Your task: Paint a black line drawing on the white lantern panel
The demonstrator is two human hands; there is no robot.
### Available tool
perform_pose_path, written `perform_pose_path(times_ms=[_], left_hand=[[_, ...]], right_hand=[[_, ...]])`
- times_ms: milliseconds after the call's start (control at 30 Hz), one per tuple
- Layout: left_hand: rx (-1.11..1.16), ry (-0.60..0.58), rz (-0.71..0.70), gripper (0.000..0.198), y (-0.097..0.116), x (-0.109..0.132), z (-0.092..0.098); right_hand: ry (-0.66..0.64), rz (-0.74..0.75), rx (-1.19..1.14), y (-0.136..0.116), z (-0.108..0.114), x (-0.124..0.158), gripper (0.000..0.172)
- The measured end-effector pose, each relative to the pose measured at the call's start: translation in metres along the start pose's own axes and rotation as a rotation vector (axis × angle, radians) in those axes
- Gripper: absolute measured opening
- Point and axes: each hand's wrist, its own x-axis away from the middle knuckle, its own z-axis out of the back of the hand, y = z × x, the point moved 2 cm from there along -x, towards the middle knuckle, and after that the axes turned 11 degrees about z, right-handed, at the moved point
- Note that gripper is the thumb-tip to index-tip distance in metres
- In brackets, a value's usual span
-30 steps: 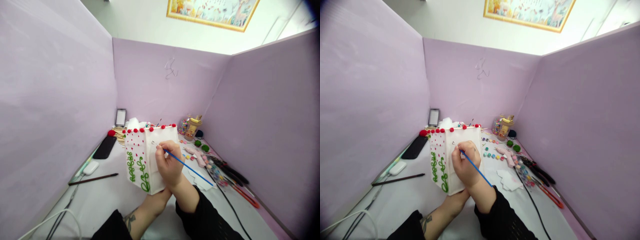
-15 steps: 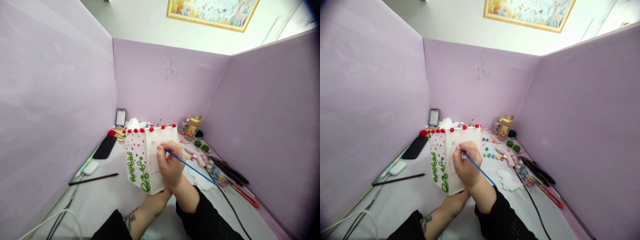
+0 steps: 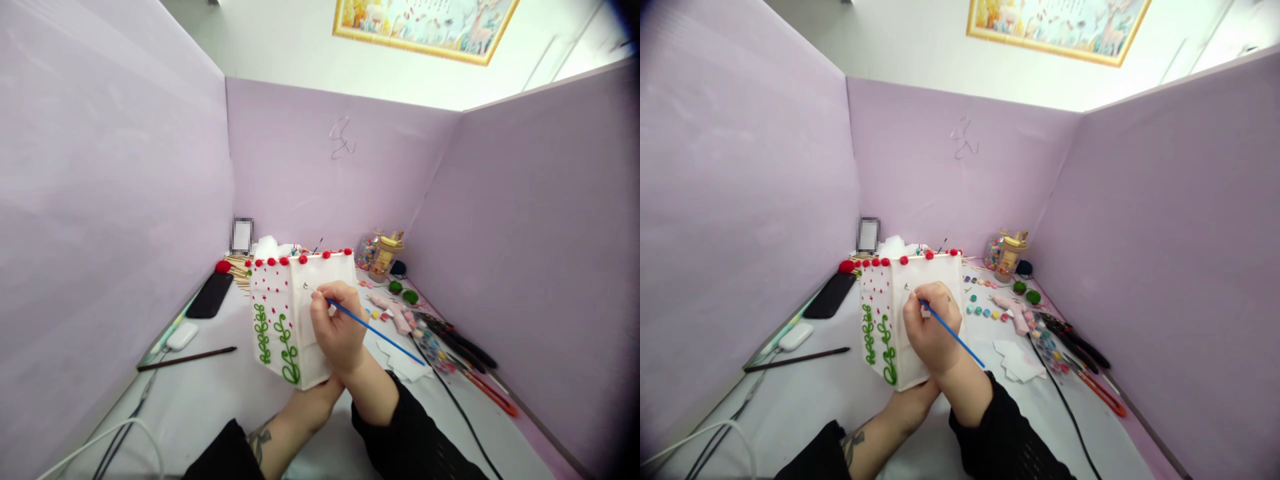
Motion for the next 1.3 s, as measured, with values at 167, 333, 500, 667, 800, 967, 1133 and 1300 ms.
perform_pose_path(times_ms=[167,333,500,667,800,967,1133,1300], left_hand=[[0.003,-0.001,0.0,0.064,0.003,0.002,0.0001],[-0.004,-0.001,0.003,0.062,0.0016,0.0022,0.0009],[-0.017,-0.019,0.007,0.061,-0.0007,0.0005,0.0009],[-0.014,0.004,0.009,0.062,-0.0029,0.0007,0.0008],[-0.02,-0.003,-0.001,0.061,-0.003,0.0012,0.0006],[-0.02,-0.013,0.003,0.067,0.0002,0.0004,0.0004],[-0.032,-0.023,0.003,0.07,0.0022,0.0003,-0.0002],[-0.016,-0.004,0.017,0.069,-0.0015,0.0006,-0.0006]], right_hand=[[-0.006,0.003,-0.001,0.0001,0.0005,0.0009,0.017],[-0.008,0.002,0.001,0.0008,0.0012,0.0021,0.016],[0.026,-0.01,-0.019,0.0007,0.0023,0.0026,0.018],[0.032,-0.018,-0.01,0.0014,0.0021,0.0028,0.018],[0.013,-0.011,-0.006,0.0015,0.0021,0.0022,0.017],[0.006,-0.001,0.001,0.0008,0.0025,0.0021,0.018],[0.019,-0.011,-0.015,0.0012,0.0025,0.0039,0.018],[0.018,-0.016,-0.017,0.0014,0.002,0.004,0.017]])
